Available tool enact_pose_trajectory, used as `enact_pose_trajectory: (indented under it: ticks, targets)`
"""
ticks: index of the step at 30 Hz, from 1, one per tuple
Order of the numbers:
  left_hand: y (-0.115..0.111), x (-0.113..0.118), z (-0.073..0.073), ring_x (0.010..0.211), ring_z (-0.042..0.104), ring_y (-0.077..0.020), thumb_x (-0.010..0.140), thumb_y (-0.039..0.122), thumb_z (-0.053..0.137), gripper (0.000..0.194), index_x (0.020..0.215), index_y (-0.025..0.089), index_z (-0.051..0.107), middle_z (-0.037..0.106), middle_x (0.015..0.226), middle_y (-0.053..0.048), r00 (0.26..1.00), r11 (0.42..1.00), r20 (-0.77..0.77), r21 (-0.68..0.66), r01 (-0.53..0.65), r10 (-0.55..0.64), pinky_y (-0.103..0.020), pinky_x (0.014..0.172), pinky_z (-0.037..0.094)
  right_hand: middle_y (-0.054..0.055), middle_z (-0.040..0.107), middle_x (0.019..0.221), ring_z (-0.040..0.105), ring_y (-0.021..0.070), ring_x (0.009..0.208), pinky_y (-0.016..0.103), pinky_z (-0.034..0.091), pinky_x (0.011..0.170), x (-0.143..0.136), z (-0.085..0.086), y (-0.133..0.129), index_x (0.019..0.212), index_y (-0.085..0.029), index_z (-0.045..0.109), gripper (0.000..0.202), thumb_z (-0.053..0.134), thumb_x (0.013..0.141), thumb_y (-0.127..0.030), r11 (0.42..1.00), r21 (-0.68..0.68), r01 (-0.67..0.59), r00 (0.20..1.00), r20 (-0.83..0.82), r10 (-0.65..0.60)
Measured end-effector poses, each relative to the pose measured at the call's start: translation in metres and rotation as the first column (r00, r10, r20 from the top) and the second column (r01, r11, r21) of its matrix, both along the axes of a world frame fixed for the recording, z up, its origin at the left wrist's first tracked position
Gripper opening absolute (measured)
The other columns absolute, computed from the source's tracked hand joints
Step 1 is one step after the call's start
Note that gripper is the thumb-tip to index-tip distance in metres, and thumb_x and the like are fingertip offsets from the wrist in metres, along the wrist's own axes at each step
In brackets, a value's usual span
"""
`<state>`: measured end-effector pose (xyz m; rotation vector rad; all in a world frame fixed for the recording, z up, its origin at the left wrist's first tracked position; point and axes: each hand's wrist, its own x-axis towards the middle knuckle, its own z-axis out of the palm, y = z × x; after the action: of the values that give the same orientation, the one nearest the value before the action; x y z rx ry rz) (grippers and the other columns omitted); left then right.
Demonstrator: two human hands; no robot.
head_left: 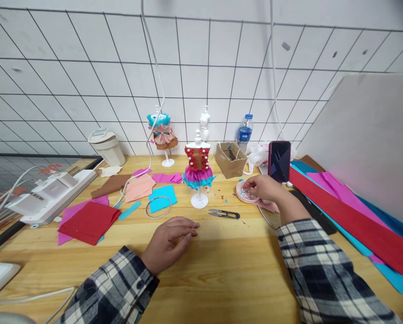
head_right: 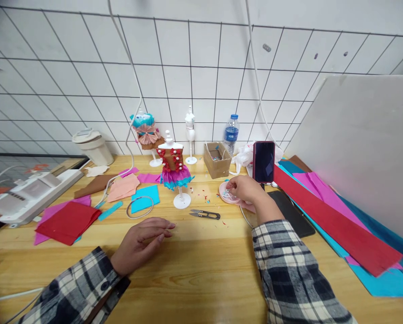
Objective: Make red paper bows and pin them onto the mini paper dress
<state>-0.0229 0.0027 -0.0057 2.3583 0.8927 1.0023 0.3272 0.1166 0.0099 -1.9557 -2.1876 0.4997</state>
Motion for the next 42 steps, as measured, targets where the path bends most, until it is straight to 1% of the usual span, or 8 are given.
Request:
enact_pose_trajectory:
  ticks: [7, 15, 26, 33, 36, 38, 40, 42]
  targets:
    - [0.001, -0.001, 0.0, 0.093, 0.064, -0.0161, 0.082, 0.012, 0.052, 0.02, 0.087, 0.021, 0.07, 0.072, 0.098, -0.005, 1.0, 1.0, -0.006, -0.003, 0.006, -0.006, -0.03, 0.082, 0.054, 0.005, 0.07, 0.102, 0.063, 0.0162, 0.089, 0.021, 0.044, 0.07, -0.003, 0.006, -0.003, 0.107, -0.026, 0.068, 0.029, 0.055, 0.081, -0.021, 1.0, 0.01, 0.01, 0.999, 0.049, -0.011]
    - [0.001, 0.0, 0.001, 0.092, 0.065, -0.017, 0.083, 0.013, 0.051, 0.021, 0.087, 0.021, 0.07, 0.072, 0.096, -0.007, 1.0, 1.0, -0.012, -0.002, 0.002, -0.002, -0.031, 0.081, 0.054, 0.007, 0.069, 0.084, 0.063, 0.0197, 0.079, 0.024, 0.04, 0.063, -0.009, 0.008, -0.007, 0.082, -0.024, 0.074, 0.018, 0.067, 0.065, -0.022, 0.995, 0.031, 0.093, 0.953, 0.288, -0.098]
    - [0.002, -0.001, 0.001, 0.092, 0.064, -0.0159, 0.083, 0.013, 0.051, 0.02, 0.087, 0.021, 0.069, 0.072, 0.096, -0.005, 1.0, 1.0, -0.016, 0.005, 0.001, -0.001, -0.03, 0.082, 0.054, 0.01, 0.07, 0.084, 0.063, 0.0212, 0.079, 0.026, 0.04, 0.063, -0.02, 0.007, -0.012, 0.08, -0.022, 0.073, 0.015, 0.065, 0.068, -0.024, 0.995, 0.07, 0.074, 0.943, 0.32, -0.092]
    - [0.005, -0.001, -0.001, 0.093, 0.064, -0.0167, 0.083, 0.014, 0.052, 0.02, 0.088, 0.021, 0.07, 0.072, 0.097, -0.006, 1.0, 1.0, -0.008, -0.016, -0.011, 0.011, -0.031, 0.081, 0.054, 0.001, 0.07, 0.083, 0.06, 0.0154, 0.072, 0.023, 0.037, 0.059, -0.005, 0.032, -0.015, 0.082, -0.025, 0.07, 0.014, 0.058, 0.076, -0.028, 0.993, 0.086, 0.081, 0.98, 0.176, -0.095]
    - [0.004, 0.001, 0.002, 0.092, 0.065, -0.0171, 0.084, 0.015, 0.052, 0.02, 0.086, 0.02, 0.071, 0.072, 0.096, -0.007, 1.0, 1.0, 0.014, -0.008, -0.015, 0.015, -0.032, 0.08, 0.055, 0.003, 0.07, 0.09, 0.06, 0.0177, 0.081, 0.026, 0.04, 0.067, -0.023, 0.035, -0.038, 0.087, -0.024, 0.07, 0.017, 0.057, 0.08, -0.031, 0.97, 0.232, 0.067, 0.997, -0.061, -0.054]
    - [0.002, 0.002, 0.003, 0.093, 0.065, -0.0175, 0.084, 0.015, 0.051, 0.02, 0.086, 0.02, 0.071, 0.072, 0.097, -0.007, 1.0, 1.0, 0.023, 0.003, -0.009, 0.009, -0.033, 0.082, 0.054, 0.005, 0.068, 0.095, 0.06, 0.0187, 0.087, 0.028, 0.043, 0.072, -0.049, 0.027, -0.063, 0.086, -0.022, 0.069, 0.018, 0.057, 0.081, -0.034, 0.942, 0.334, 0.044, 0.905, -0.412, 0.104]
    - [-0.001, 0.003, 0.002, 0.094, 0.065, -0.0175, 0.083, 0.015, 0.051, 0.02, 0.087, 0.02, 0.07, 0.072, 0.098, -0.006, 1.0, 1.0, 0.03, 0.013, 0.002, -0.002, -0.034, 0.085, 0.053, 0.006, 0.067, 0.087, 0.06, 0.0191, 0.083, 0.029, 0.045, 0.069, -0.081, 0.014, -0.089, 0.078, -0.022, 0.069, 0.018, 0.061, 0.078, -0.038, 0.965, 0.263, 0.018, 0.717, -0.676, 0.171]
    - [-0.003, 0.003, 0.002, 0.096, 0.064, -0.0171, 0.083, 0.014, 0.051, 0.021, 0.089, 0.021, 0.07, 0.072, 0.1, -0.005, 0.999, 0.999, 0.028, 0.03, 0.016, -0.017, -0.034, 0.087, 0.052, 0.006, 0.066, 0.088, 0.059, 0.0185, 0.082, 0.028, 0.045, 0.065, -0.11, -0.002, -0.11, 0.078, -0.023, 0.07, 0.017, 0.065, 0.076, -0.039, 0.99, 0.125, -0.068, 0.575, -0.806, 0.142]
